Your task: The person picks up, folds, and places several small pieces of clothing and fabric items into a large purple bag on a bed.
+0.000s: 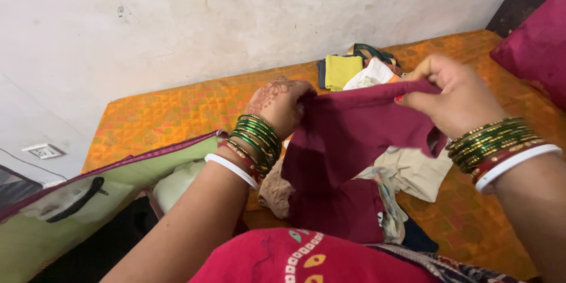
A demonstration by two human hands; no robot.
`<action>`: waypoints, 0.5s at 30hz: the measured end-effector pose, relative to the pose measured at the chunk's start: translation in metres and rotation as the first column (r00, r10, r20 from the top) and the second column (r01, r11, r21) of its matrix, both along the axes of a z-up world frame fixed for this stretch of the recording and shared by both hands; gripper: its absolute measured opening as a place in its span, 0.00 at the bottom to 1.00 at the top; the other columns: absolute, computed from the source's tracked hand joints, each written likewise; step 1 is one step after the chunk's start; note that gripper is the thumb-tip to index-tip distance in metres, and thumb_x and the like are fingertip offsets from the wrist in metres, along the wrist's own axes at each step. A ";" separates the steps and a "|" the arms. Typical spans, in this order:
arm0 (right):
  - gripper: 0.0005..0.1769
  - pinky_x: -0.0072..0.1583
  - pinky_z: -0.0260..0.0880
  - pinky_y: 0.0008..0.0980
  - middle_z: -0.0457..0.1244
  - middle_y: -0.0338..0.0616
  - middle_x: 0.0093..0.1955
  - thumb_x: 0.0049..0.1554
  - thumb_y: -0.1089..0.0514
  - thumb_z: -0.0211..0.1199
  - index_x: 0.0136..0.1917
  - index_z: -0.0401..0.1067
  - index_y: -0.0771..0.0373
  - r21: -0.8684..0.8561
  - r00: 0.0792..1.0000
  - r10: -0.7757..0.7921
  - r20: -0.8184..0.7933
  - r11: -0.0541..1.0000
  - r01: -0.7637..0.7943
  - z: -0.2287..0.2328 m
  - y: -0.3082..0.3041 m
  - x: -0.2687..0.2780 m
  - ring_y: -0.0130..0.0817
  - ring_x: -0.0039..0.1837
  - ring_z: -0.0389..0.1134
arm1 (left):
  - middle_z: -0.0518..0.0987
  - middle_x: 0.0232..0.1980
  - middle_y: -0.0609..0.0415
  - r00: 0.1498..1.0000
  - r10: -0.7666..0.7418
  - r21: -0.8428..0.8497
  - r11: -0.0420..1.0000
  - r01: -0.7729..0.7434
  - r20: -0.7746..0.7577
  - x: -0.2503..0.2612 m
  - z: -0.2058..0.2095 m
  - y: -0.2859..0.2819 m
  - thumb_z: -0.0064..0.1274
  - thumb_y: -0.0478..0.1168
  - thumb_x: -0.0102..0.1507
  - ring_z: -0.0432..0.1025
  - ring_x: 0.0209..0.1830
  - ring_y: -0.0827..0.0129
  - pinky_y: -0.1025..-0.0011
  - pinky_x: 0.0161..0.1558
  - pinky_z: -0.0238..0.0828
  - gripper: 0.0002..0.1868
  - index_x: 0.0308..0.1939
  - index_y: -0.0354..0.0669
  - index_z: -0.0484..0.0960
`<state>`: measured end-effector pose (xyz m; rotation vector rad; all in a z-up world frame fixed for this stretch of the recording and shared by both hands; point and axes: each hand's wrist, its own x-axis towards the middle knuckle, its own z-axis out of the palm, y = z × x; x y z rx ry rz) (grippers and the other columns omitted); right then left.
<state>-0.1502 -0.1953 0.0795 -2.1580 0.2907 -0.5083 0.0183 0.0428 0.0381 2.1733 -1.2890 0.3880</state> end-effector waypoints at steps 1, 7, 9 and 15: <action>0.11 0.51 0.72 0.27 0.72 0.42 0.48 0.54 0.67 0.66 0.50 0.71 0.67 -0.073 0.998 0.001 0.059 0.997 0.004 0.008 0.004 -0.003 0.26 0.49 0.71 | 0.85 0.45 0.49 1.000 0.019 0.060 0.998 -0.018 -0.014 0.001 0.004 0.001 0.53 0.29 0.57 0.78 0.48 0.55 0.59 0.49 0.73 0.16 0.48 0.47 0.84; 0.12 0.57 0.72 0.25 0.69 0.42 0.52 0.58 0.69 0.62 0.55 0.71 0.66 -0.181 0.950 0.112 0.291 0.982 -0.060 0.057 0.017 -0.022 0.25 0.53 0.70 | 0.83 0.39 0.47 0.574 -0.383 -0.355 0.920 0.166 -0.724 0.015 0.028 0.021 0.39 0.26 0.64 0.80 0.30 0.55 0.61 0.30 0.79 0.15 0.52 0.40 0.74; 0.13 0.57 0.72 0.24 0.69 0.40 0.52 0.59 0.69 0.59 0.58 0.73 0.64 -0.141 0.950 0.111 0.293 0.987 -0.072 0.057 0.011 -0.016 0.24 0.53 0.70 | 0.82 0.39 0.48 0.439 -0.418 -0.377 0.908 0.183 -0.795 0.027 0.018 0.011 0.40 0.26 0.63 0.81 0.30 0.56 0.62 0.29 0.81 0.14 0.51 0.40 0.72; 0.08 0.53 0.71 0.30 0.70 0.47 0.50 0.61 0.70 0.59 0.54 0.75 0.66 0.056 0.999 -0.042 -0.032 0.997 0.044 0.021 -0.019 0.034 0.30 0.49 0.70 | 0.82 0.42 0.49 0.703 -0.329 -0.344 0.930 0.126 -0.631 0.069 -0.065 -0.057 0.47 0.25 0.64 0.77 0.39 0.64 0.66 0.40 0.77 0.12 0.50 0.37 0.74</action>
